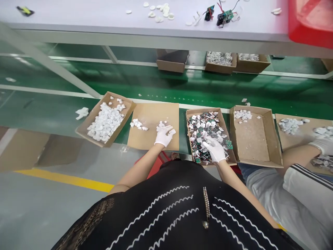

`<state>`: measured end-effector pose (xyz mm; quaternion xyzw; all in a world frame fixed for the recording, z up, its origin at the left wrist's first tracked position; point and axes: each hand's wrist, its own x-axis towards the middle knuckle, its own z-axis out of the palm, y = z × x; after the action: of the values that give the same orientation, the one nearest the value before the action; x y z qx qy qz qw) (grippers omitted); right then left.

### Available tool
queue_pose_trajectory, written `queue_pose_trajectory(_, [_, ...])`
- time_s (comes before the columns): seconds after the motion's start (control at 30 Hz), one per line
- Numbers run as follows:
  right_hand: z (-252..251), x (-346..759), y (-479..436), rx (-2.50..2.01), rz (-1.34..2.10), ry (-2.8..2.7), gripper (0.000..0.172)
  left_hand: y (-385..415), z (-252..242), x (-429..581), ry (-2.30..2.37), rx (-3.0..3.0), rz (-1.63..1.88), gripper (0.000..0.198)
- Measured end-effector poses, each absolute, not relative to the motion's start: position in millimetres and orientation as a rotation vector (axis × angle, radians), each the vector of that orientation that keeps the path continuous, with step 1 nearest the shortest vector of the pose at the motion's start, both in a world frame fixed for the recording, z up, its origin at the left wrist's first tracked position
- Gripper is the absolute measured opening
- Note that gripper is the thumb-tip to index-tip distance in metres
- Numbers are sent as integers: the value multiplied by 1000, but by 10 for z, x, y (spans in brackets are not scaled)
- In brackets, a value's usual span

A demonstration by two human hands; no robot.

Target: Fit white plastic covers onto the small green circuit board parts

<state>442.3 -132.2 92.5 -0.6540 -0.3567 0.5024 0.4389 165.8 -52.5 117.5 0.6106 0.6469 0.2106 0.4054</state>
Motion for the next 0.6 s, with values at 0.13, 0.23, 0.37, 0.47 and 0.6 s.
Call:
queue_pose_trajectory(0.13, [1176, 4276, -1328, -1500, 1328, -1078, 64, -944, 1441, 1969, 1442, 1367, 604, 45])
queue_pose_trajectory(0.23, [1460, 4175, -1449, -1410, 1354, -1208, 58, -1131, 1670, 2283, 1220, 1202, 680, 50])
queue_pose_trajectory(0.37, [1807, 4185, -1725, -1363, 1316, -1294, 46, -1331, 1915, 2534, 1055, 862, 858, 35])
queue_pose_trajectory(0.47, [1937, 4295, -1930, -1354, 1254, -1257, 47, -1514, 2027, 2625, 929, 637, 896, 38])
queue_pose_trajectory(0.6, [1957, 4459, -2116, -1367, 1198, -1215, 49, -1682, 1998, 2746, 813, 589, 885, 30])
